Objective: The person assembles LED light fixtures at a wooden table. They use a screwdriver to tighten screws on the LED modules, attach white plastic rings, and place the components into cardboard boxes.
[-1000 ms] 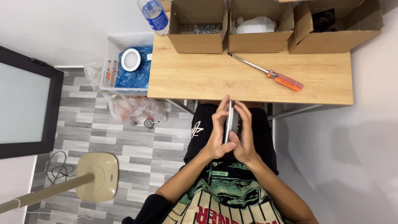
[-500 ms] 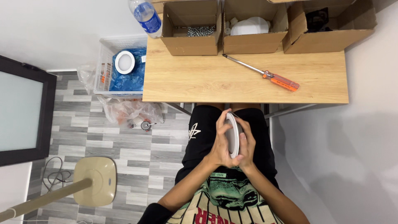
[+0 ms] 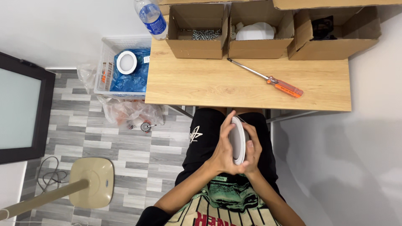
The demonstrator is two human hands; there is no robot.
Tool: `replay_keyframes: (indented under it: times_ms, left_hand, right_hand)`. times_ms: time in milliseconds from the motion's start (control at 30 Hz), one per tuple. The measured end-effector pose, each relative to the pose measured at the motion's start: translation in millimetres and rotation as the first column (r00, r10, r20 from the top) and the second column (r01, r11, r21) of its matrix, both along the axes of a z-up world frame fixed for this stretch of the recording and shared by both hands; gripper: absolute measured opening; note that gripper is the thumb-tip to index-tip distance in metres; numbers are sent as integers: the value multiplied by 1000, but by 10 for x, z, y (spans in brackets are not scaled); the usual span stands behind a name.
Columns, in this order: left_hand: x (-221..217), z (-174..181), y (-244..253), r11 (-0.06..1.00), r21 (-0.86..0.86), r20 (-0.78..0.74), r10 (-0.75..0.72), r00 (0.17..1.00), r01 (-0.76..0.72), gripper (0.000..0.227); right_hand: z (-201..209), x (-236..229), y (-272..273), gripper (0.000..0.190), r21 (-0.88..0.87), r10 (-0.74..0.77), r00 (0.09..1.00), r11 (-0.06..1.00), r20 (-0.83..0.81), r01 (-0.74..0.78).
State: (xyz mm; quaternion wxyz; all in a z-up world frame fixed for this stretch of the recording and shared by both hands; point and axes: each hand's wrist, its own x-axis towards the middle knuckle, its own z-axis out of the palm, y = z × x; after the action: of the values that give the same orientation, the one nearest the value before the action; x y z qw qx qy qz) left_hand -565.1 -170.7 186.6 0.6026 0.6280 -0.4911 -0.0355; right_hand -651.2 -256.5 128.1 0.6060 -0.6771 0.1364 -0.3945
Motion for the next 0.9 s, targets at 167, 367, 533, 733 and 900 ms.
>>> replay_keyframes:
  times_ms: [167,367,533,733,900]
  left_hand:
    - [166,217,-34,1000,-2,69,-24,997,24,131]
    - [207,239,-194,997,-72,21,-10,1000,12,137]
    - [183,328,-222,995,-101,26,-4,1000,6,130]
    - [218,511,-135,992,85,90,-98,991,90,150]
    - [329,300,-171,990,134,188,-60,980,35,140]
  right_hand:
    - [259,110,-28,62,7,11,999,1000,35,-11]
    - [-7,178,-202,64,-99,-12,983,995,184,31]
    - [6,143,-280,64,-125,-20,978,991,206,47]
    - [298,110,-134,65,9,-83,991,997,101,83]
    - [161,206,-171,64,82,-93,995,993,44,89]
